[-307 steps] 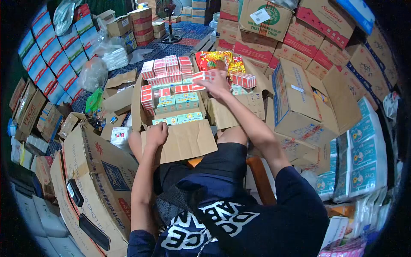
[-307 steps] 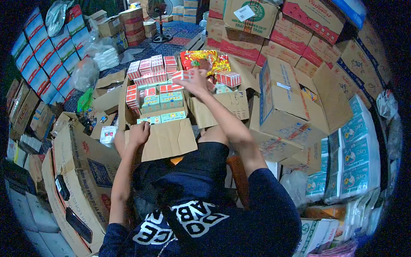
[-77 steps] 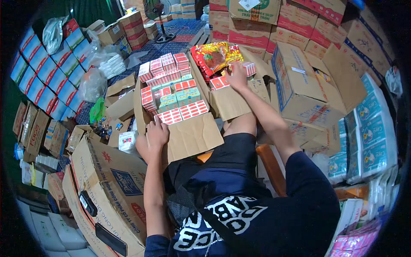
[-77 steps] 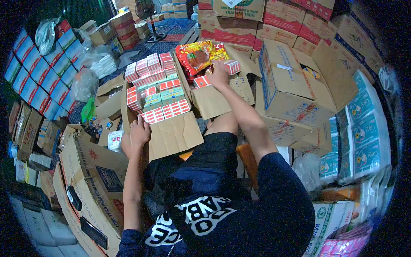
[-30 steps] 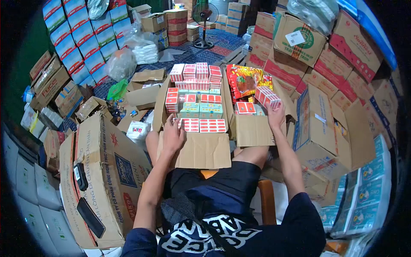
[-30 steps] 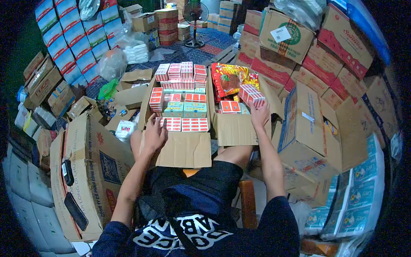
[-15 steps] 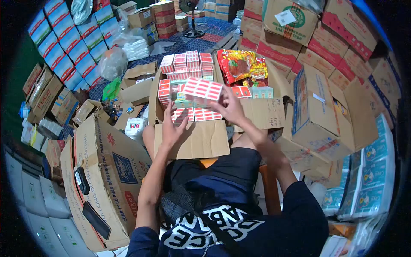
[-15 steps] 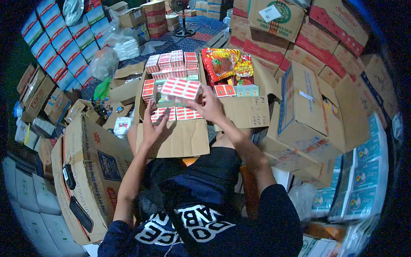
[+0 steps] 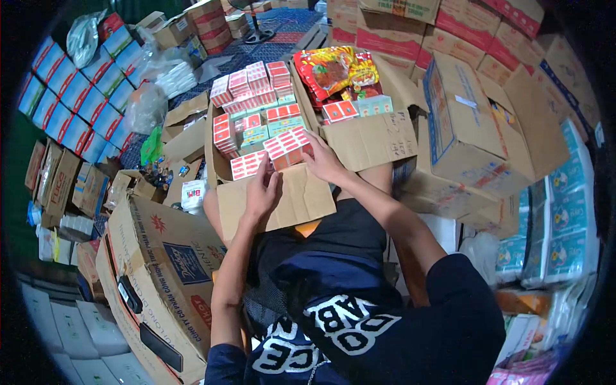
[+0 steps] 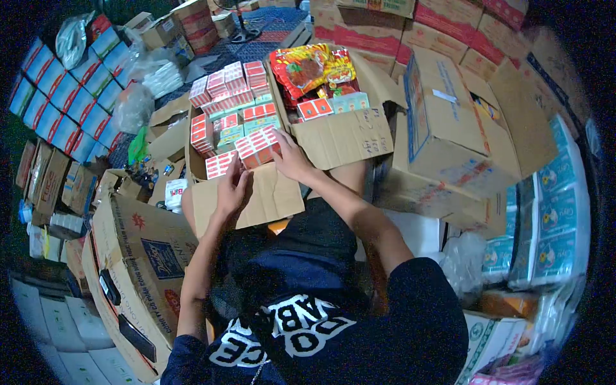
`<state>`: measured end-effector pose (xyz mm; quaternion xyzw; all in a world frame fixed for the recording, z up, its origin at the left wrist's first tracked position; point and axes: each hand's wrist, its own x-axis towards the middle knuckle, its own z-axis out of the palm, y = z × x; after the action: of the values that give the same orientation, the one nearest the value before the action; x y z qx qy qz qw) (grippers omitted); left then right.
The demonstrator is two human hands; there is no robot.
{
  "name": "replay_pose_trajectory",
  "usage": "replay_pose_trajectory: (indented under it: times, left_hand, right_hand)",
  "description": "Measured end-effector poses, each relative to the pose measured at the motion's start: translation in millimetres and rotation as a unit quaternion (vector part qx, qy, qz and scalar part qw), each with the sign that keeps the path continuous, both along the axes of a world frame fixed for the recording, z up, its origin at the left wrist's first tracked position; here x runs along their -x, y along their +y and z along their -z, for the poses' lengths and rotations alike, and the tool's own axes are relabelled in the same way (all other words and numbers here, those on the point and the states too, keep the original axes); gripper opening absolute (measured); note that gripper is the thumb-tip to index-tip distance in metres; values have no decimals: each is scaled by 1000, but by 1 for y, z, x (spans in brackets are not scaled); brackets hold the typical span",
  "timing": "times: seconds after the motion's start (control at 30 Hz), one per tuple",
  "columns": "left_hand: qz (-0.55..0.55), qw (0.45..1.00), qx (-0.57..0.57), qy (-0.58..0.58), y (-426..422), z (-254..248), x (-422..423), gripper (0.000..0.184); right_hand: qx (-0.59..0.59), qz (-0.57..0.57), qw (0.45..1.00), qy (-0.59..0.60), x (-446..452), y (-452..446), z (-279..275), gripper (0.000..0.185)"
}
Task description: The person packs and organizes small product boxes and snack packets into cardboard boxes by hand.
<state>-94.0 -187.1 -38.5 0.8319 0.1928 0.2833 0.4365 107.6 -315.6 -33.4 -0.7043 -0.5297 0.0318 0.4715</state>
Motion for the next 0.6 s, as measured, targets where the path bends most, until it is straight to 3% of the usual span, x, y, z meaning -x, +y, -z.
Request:
replay_pose_trajectory:
  times: [0.17,0.27,0.5,0.6]
  left_hand:
    - [22,1000,14,0,-6,-2,1,72]
    - [-16,977,-205,63,-5,-7,3,84]
    - [-28,969,-208,127,-15,-10,-2,89]
    - [-35,967,-210,143,-14,-8,-2,91]
  right_hand:
    - [45,-21,998,33,-2,-9,1,74]
    - [54,-28,997,43,0,-13,-3,79]
    - [85,-34,994,66,4,-17,2,90]
    - [70,-23,997,12,3,-14,12,93]
